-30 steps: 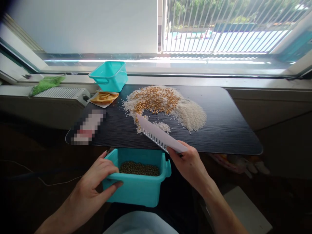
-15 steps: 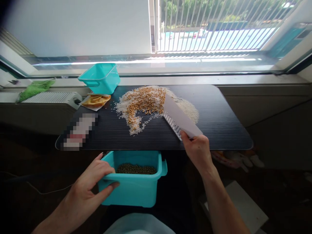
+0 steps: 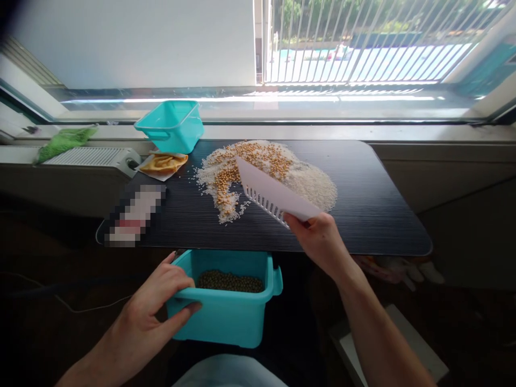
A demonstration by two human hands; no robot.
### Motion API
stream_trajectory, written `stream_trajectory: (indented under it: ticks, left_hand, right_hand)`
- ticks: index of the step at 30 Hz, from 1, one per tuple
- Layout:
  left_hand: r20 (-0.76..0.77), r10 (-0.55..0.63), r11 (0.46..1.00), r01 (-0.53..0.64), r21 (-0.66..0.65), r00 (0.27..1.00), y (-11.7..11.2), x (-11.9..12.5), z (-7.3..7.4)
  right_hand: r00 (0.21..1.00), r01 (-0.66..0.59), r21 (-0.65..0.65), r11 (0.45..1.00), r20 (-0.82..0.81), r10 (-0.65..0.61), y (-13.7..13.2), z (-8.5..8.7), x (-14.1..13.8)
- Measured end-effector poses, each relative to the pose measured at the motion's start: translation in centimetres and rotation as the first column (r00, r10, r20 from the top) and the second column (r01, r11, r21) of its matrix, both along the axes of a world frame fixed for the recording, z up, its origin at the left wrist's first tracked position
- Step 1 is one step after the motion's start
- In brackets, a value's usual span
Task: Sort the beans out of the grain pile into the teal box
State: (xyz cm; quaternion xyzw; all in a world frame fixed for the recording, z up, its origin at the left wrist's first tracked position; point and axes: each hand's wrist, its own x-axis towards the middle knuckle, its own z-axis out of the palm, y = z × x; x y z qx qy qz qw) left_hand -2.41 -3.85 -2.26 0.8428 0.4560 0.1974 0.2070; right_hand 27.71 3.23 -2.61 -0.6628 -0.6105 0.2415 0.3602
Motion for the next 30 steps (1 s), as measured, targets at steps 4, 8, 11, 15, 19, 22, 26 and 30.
stream_trajectory:
  ticks: [4,8,11,15,19,22,26,30]
  left_hand:
    - [0.022,0.001,1.000,-0.001,-0.002,1.000,-0.1,-0.2,-0.4]
    - [0.044,0.020,0.999,-0.019,-0.038,0.999,-0.1,-0.1,-0.5]
    - [0.050,0.022,0.998,-0.019,-0.057,0.999,-0.1,-0.1,-0.5]
    - [0.063,0.024,0.997,-0.019,-0.071,0.998,-0.1,-0.2,-0.6]
    - [0.067,0.016,0.998,-0.012,-0.060,0.998,0.0,-0.3,-0.7]
    - [0.065,0.015,0.999,-0.012,-0.042,0.998,0.0,-0.2,-0.7]
    - [0.064,0.022,0.999,-0.019,-0.043,0.998,0.0,-0.1,-0.5]
    - [0.063,0.019,0.999,-0.016,-0.052,0.998,0.1,-0.2,-0.5]
  right_hand:
    - [0.985,-0.169,0.013,0.986,-0.033,0.169,0.5,-0.6,-1.2]
    - [0.965,-0.259,-0.026,0.966,0.038,0.260,0.8,-0.6,-1.8]
    - [0.949,-0.310,-0.032,0.950,0.052,0.312,0.9,-0.4,-2.0]
    - [0.942,-0.333,-0.041,0.942,0.023,0.334,0.5,-0.1,-1.8]
    - [0.948,-0.318,-0.064,0.946,0.000,0.319,0.1,0.1,-1.6]
    - [0.939,-0.344,-0.072,0.936,-0.006,0.344,-0.1,0.2,-1.5]
    - [0.940,-0.340,-0.064,0.938,-0.005,0.340,-0.2,0.5,-1.4]
    - [0.939,-0.344,-0.079,0.936,-0.020,0.344,-0.4,0.8,-1.3]
